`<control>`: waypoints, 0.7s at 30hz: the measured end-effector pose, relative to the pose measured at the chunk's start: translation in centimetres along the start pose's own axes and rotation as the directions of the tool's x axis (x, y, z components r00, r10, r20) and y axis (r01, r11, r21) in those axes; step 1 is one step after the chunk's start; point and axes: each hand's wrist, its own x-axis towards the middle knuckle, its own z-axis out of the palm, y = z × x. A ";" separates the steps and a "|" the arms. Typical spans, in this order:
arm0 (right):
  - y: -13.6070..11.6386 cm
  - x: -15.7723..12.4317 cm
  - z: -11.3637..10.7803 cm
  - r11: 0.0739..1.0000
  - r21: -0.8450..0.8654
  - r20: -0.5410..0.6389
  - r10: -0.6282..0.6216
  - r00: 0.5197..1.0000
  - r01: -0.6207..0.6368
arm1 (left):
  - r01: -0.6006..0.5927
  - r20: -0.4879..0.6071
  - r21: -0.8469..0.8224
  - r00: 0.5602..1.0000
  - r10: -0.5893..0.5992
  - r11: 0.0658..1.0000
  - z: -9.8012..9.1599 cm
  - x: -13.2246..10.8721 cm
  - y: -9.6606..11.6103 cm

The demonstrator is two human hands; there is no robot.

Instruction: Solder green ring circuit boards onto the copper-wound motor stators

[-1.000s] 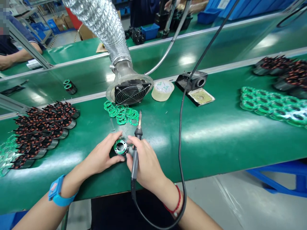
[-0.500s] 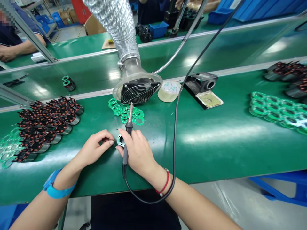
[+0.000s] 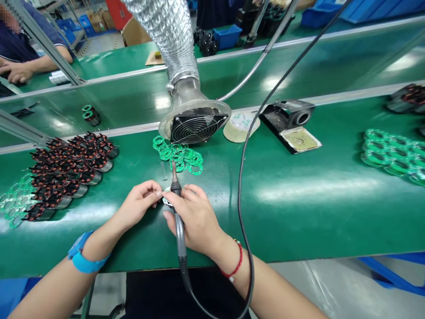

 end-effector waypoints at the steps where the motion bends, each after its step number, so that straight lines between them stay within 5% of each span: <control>1: 0.1 -0.1 -0.1 0.999 0.026 -0.038 0.027 0.999 -0.026 | 0.001 -0.002 0.010 1.000 -0.001 1.000 0.0 0.1 -0.1; 6: 0.4 -1.3 -0.9 0.948 0.268 -0.258 0.241 0.936 -0.171 | 0.014 -0.007 0.079 1.000 -0.013 0.997 0.0 0.3 -0.7; 10: 0.6 -2.3 -1.2 0.913 0.375 -0.394 0.316 0.863 -0.163 | 0.025 -0.026 0.117 0.999 -0.022 0.993 0.0 0.3 -0.8; 21: 0.4 -1.9 -1.2 0.871 0.434 -0.207 0.345 0.915 -0.230 | -0.005 0.013 0.082 1.000 0.004 0.997 -0.4 0.4 -0.3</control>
